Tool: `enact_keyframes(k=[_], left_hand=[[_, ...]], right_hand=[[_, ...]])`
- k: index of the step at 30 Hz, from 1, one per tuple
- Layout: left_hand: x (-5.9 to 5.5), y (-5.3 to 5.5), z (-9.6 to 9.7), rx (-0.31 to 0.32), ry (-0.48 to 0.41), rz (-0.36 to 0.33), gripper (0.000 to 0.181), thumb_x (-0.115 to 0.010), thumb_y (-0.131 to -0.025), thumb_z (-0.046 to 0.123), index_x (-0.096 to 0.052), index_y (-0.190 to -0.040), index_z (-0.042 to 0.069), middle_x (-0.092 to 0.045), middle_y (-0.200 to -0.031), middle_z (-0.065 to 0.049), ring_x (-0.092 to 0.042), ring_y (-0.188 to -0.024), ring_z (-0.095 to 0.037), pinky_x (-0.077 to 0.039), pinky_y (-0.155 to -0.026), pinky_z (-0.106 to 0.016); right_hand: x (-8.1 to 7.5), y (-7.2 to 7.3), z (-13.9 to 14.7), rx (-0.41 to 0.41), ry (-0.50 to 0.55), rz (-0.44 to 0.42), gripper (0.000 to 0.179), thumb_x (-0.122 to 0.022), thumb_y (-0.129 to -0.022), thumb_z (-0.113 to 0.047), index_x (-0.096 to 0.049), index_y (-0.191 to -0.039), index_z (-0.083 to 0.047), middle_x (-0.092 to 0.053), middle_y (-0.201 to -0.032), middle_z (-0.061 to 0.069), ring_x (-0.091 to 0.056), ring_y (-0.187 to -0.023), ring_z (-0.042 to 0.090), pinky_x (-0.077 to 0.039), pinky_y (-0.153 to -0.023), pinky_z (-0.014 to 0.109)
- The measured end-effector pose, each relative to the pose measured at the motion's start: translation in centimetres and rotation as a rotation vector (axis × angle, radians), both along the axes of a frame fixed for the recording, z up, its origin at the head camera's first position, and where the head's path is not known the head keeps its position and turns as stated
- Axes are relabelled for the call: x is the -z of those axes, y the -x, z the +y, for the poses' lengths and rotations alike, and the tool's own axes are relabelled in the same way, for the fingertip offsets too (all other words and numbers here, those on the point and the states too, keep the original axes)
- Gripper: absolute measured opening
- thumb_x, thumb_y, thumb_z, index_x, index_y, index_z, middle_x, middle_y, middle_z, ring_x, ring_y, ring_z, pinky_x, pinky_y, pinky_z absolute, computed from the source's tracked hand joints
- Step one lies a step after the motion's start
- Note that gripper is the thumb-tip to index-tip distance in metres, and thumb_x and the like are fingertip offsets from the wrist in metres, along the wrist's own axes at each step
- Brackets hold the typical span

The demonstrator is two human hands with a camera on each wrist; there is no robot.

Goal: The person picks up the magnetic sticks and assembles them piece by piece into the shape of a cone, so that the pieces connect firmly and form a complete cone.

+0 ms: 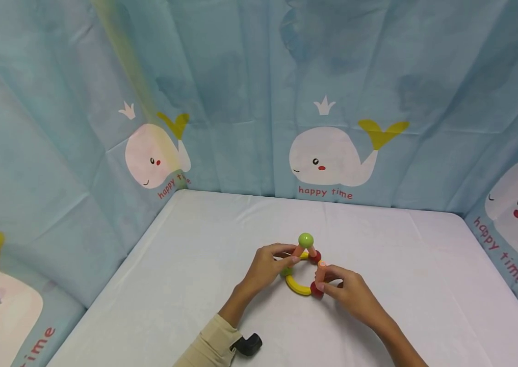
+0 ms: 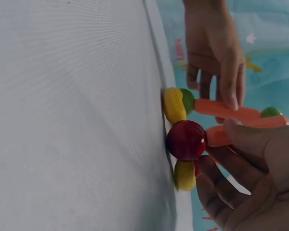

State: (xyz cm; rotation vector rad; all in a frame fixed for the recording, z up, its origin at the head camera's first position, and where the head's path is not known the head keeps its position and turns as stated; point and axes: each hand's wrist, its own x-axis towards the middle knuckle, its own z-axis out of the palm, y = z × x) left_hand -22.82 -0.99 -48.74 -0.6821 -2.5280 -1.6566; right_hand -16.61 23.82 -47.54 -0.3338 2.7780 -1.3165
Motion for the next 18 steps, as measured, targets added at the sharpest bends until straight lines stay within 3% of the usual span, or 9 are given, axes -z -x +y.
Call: enact_keyframes(k=[9,18], left_hand=[[-0.2,0.0,-0.2,0.016,-0.016,-0.043,0.032,-0.08,-0.096,0.03,-0.079,-0.126,0.017,-0.078,-0.121,0.004,-0.073,-0.104,-0.016,-0.058,-0.082,-0.022],[0.0,0.0,-0.1,0.023,-0.026,-0.043,0.03,-0.083,-0.094,0.025,-0.08,-0.122,0.016,-0.078,-0.119,0.004,-0.072,-0.099,-0.012,-0.057,-0.08,-0.022]], right_hand=[[0.1,0.4,-0.1,0.026,-0.061,0.109,0.031,-0.078,-0.098,-0.029,-0.076,-0.124,-0.013,-0.076,-0.102,-0.008,-0.065,-0.095,0.009,-0.056,-0.079,0.028],[0.1,1.3,-0.3,0.026,-0.071,0.159,0.033,-0.079,-0.097,-0.023,-0.076,-0.128,-0.011,-0.074,-0.097,-0.009,-0.062,-0.088,0.006,-0.055,-0.075,0.027]])
